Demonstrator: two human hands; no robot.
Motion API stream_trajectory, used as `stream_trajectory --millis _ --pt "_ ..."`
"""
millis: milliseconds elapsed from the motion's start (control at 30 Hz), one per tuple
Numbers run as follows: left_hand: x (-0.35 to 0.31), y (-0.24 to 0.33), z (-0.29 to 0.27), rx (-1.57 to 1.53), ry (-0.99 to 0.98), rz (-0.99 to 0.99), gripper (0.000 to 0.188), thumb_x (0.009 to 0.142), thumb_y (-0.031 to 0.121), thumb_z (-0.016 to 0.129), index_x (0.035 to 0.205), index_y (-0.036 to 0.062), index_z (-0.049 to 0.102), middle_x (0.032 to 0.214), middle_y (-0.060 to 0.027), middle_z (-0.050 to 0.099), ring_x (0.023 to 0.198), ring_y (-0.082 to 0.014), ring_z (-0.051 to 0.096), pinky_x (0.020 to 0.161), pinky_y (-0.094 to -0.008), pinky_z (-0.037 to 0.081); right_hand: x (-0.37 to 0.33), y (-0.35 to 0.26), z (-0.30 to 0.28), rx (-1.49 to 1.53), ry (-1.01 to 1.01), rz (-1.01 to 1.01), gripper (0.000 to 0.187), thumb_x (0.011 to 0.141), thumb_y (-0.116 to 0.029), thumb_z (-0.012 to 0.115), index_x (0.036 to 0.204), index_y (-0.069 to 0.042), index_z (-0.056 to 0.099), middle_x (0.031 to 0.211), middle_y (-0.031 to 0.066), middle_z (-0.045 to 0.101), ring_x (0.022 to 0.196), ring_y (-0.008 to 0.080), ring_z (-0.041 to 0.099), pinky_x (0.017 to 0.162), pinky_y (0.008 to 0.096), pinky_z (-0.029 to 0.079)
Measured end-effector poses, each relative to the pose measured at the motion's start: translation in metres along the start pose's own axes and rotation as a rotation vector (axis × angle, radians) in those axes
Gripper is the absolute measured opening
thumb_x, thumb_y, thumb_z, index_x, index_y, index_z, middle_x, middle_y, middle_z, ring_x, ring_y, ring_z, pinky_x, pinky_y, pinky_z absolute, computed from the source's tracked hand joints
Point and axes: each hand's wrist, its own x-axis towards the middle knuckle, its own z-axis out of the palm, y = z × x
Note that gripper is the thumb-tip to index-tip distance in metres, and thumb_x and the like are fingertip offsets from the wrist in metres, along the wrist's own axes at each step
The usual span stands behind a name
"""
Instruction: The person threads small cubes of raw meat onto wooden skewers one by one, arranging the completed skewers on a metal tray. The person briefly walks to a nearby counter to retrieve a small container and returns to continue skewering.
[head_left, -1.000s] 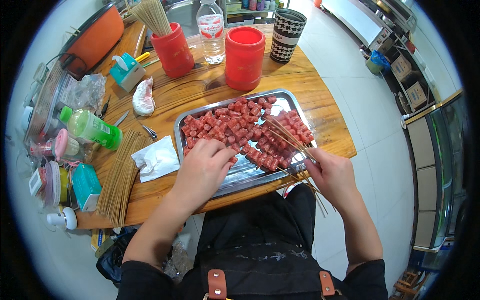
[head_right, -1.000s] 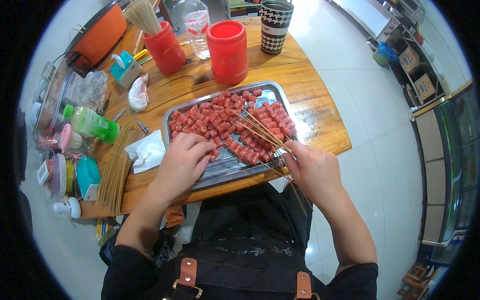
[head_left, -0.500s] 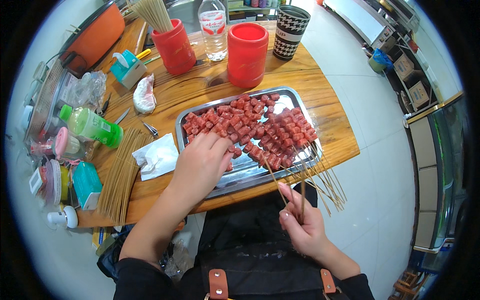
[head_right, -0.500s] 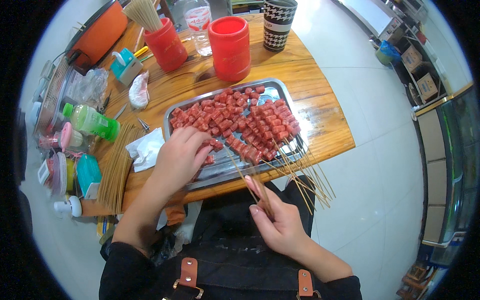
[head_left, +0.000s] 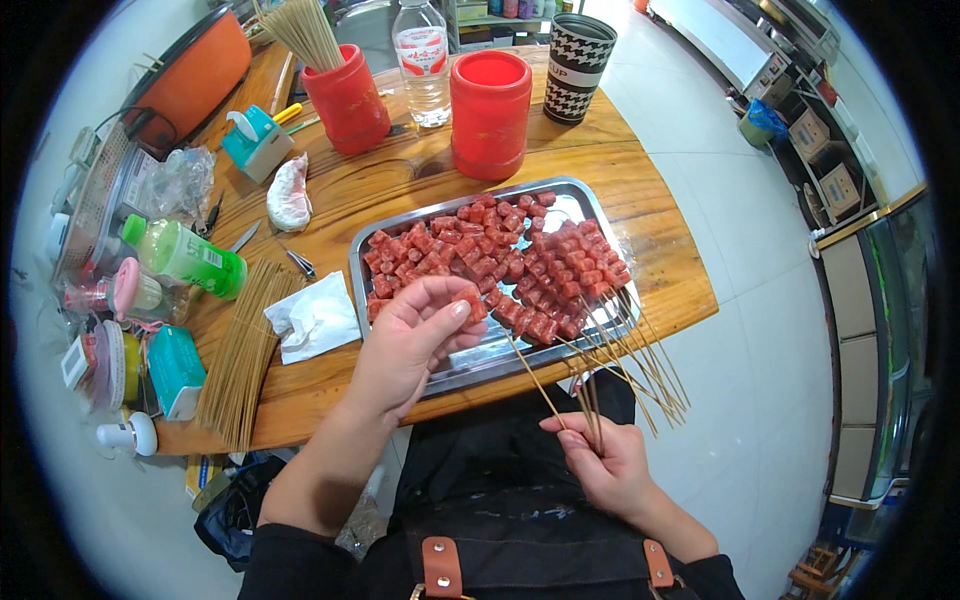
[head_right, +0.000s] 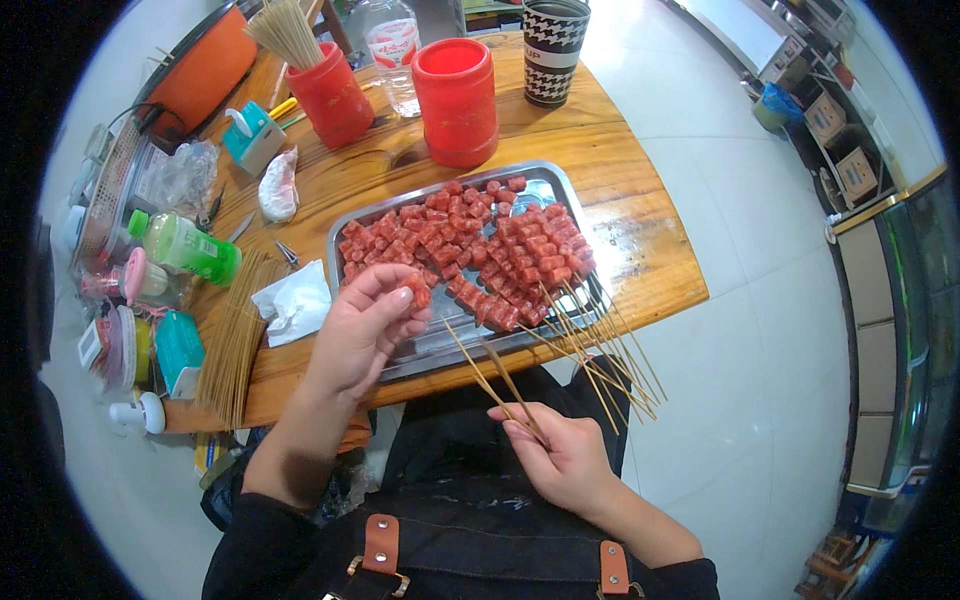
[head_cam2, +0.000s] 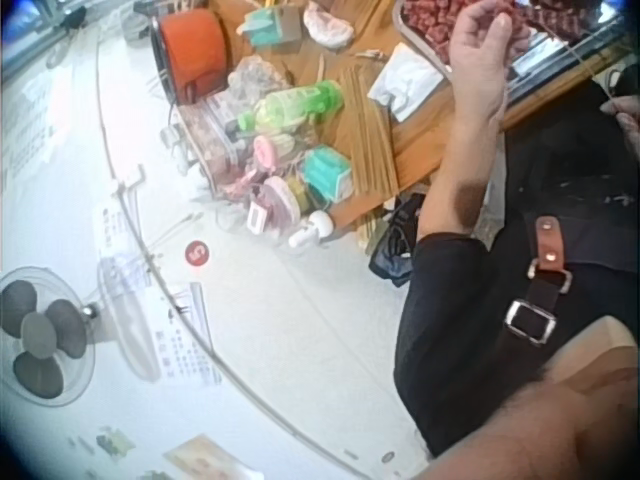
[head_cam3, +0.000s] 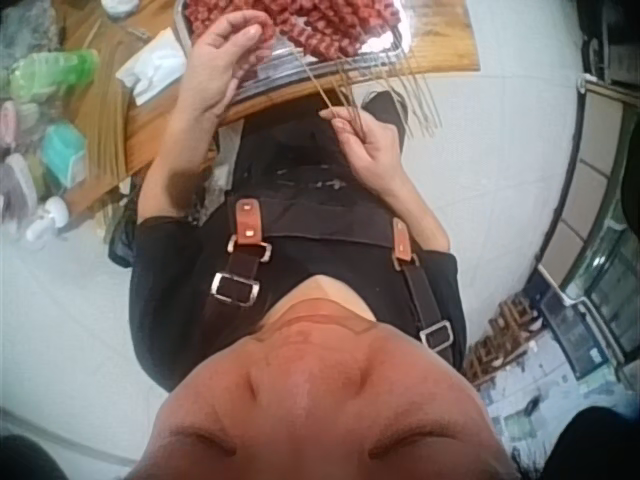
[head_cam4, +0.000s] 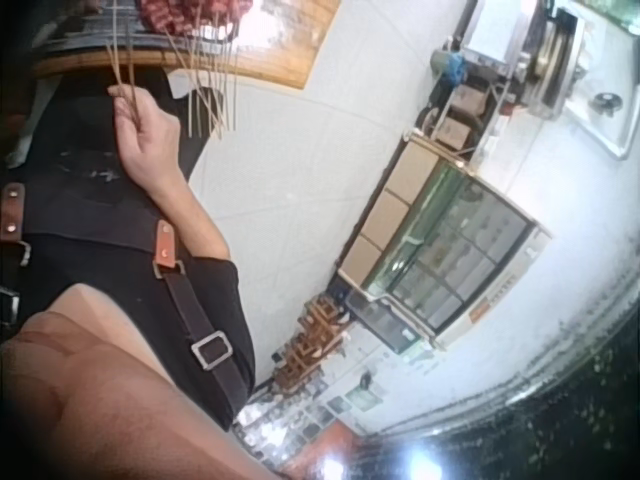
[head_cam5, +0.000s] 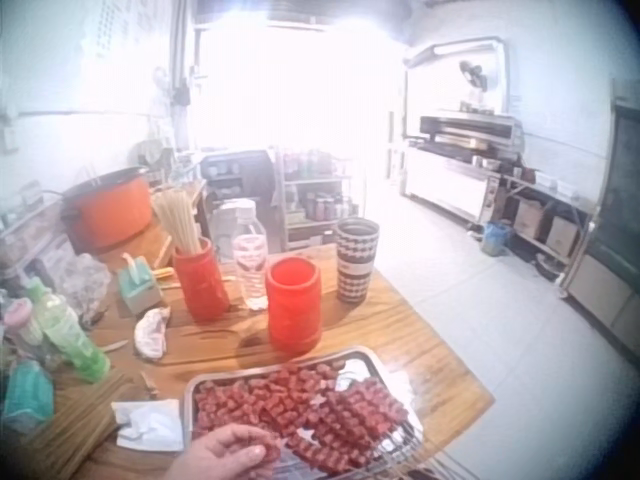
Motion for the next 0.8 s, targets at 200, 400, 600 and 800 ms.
stream_trajectory --millis 200,400,600,800 --pt "-0.008 -0.007 0.002 -0.245 0.015 -0.114 0.020 0.090 0.011 0.062 0.108 0.0039 0.057 0.096 -0.0076 0.065 0.088 -0.0174 0.065 0.079 -0.0273 0.055 0.002 -0.004 0.002 -0.044 -0.001 -0.044 0.013 0.089 -0.009 0.061 0.098 -0.002 0.067 0.064 0.0059 0.061 0.055 0.0091 0.057 0.053 0.0222 0.045" --pt "-0.012 -0.005 0.007 -0.239 -0.003 -0.104 0.016 0.090 0.008 0.059 0.105 0.0050 0.057 0.095 -0.0087 0.066 0.084 -0.0167 0.066 0.074 -0.0269 0.056 0.000 -0.005 0.002 -0.059 -0.001 -0.038 0.013 0.089 -0.008 0.061 0.099 -0.001 0.067 0.065 0.0059 0.061 0.055 0.0097 0.057 0.054 0.0218 0.046" --pt "-0.015 -0.002 0.006 -0.131 -0.081 -0.052 0.012 0.088 0.006 0.061 0.100 0.0050 0.057 0.093 -0.0094 0.066 0.084 -0.0161 0.066 0.075 -0.0281 0.057 -0.003 -0.003 0.006 0.014 -0.028 -0.023 0.015 0.089 -0.008 0.060 0.101 -0.001 0.067 0.066 0.0048 0.061 0.054 0.0086 0.056 0.053 0.0219 0.044" --pt "-0.023 -0.006 0.005 -0.135 -0.136 -0.101 0.010 0.088 0.006 0.063 0.098 0.0042 0.059 0.095 -0.0081 0.066 0.087 -0.0141 0.065 0.080 -0.0280 0.055 -0.008 -0.001 0.012 0.070 -0.058 -0.022 0.016 0.089 -0.005 0.059 0.104 0.000 0.066 0.065 0.0034 0.060 0.054 0.0070 0.055 0.052 0.0209 0.043"
